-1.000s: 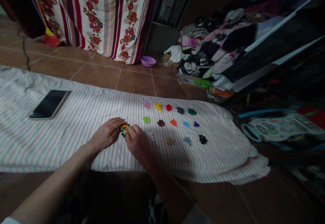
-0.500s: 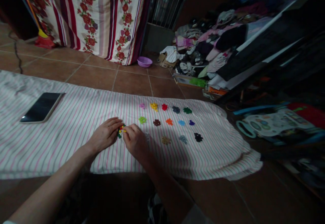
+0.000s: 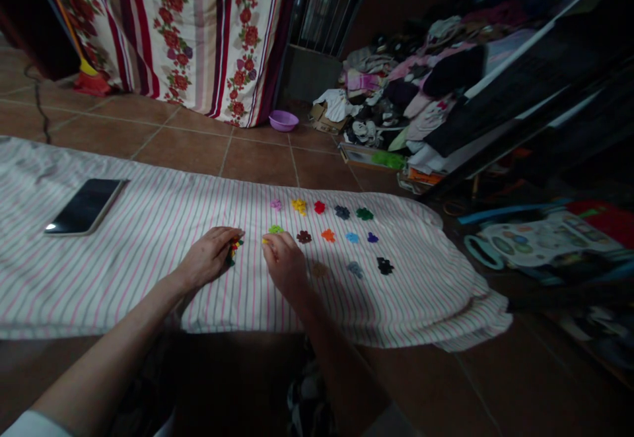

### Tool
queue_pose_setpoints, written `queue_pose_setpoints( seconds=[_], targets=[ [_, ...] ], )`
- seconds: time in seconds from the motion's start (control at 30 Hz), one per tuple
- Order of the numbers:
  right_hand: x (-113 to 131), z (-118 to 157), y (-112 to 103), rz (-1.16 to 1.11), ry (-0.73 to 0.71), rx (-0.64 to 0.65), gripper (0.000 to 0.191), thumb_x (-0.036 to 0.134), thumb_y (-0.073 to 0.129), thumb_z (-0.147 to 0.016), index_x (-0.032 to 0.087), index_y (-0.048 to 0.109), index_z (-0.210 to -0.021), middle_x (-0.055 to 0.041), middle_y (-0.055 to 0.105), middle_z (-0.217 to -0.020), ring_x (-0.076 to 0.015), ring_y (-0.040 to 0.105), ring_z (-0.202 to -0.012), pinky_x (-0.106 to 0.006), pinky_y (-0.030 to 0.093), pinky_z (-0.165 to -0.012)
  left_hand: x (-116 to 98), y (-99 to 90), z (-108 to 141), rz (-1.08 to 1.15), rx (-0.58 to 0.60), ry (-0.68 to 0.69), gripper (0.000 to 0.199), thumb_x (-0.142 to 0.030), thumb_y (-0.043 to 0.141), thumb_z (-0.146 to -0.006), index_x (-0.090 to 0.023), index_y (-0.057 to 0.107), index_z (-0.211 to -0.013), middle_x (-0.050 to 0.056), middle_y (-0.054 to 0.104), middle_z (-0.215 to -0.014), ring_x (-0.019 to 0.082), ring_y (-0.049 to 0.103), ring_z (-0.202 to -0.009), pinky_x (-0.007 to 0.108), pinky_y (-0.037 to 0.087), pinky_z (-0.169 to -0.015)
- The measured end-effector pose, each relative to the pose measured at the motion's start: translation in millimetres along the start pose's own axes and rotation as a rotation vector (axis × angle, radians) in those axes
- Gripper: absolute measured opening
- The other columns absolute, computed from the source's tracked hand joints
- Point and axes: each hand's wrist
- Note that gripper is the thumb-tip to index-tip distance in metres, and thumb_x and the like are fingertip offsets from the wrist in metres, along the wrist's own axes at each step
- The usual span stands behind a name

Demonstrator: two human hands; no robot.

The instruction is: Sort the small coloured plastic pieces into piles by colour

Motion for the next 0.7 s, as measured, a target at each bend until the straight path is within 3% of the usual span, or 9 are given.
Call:
queue_pose_setpoints(
  seconds=[0.27, 0.4, 0.57, 0.7],
  targets=[
    [-15, 4, -7, -0.029, 0.020, -0.071, 0.026, 0.024, 0.045, -0.091, 0.017, 0.069, -0.100, -0.0091, 0.068, -0.097, -0.0187, 0.064, -0.092, -0.033, 0.053, -0.085, 1, 2.9, -1, -0.004, -0.069, -0.049, 0.042, -0.020, 0.037, -0.090, -0.019, 0.058, -0.127, 0.010, 0.066, -0.121, 0.021, 0.060, -0.114, 0.042, 0.053, -0.097],
    [-20, 5, -12, -0.031, 0.031, -0.104, 0.026, 0.024, 0.044, -0.091, 0.018, 0.069, -0.098, -0.0087, 0.068, -0.095, -0.0188, 0.064, -0.089, -0.033, 0.053, -0.083, 1, 2.5, -2, 0.017, -0.047, -0.055, 0.042, -0.022, 0.035, -0.090, -0.019, 0.056, -0.127, 0.009, 0.067, -0.119, 0.019, 0.062, -0.110, 0.039, 0.054, -0.094],
    [-30, 5, -23, -0.032, 0.057, -0.171, 0.025, 0.025, 0.046, -0.090, 0.017, 0.069, -0.098, -0.0074, 0.067, -0.089, -0.0171, 0.062, -0.078, -0.031, 0.053, -0.074, -2, 0.7, -4, -0.008, -0.047, 0.018, 0.040, -0.024, 0.033, -0.092, -0.019, 0.063, -0.117, 0.009, 0.067, -0.121, 0.020, 0.058, -0.118, 0.043, 0.051, -0.102],
    [-43, -1, -39, -0.013, 0.099, -0.273, 0.025, 0.026, 0.048, -0.088, 0.015, 0.069, -0.096, -0.0075, 0.065, -0.084, -0.0164, 0.060, -0.071, -0.030, 0.052, -0.067, -1, -1.0, -6, -0.058, -0.076, 0.002, 0.042, -0.024, 0.034, -0.092, -0.015, 0.062, -0.120, 0.012, 0.065, -0.125, 0.024, 0.054, -0.124, 0.046, 0.049, -0.106]
  ],
)
Point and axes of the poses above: each hand's wrist, its own z-axis away from the middle knuckle, its own y-axis out of the palm, x = y × z
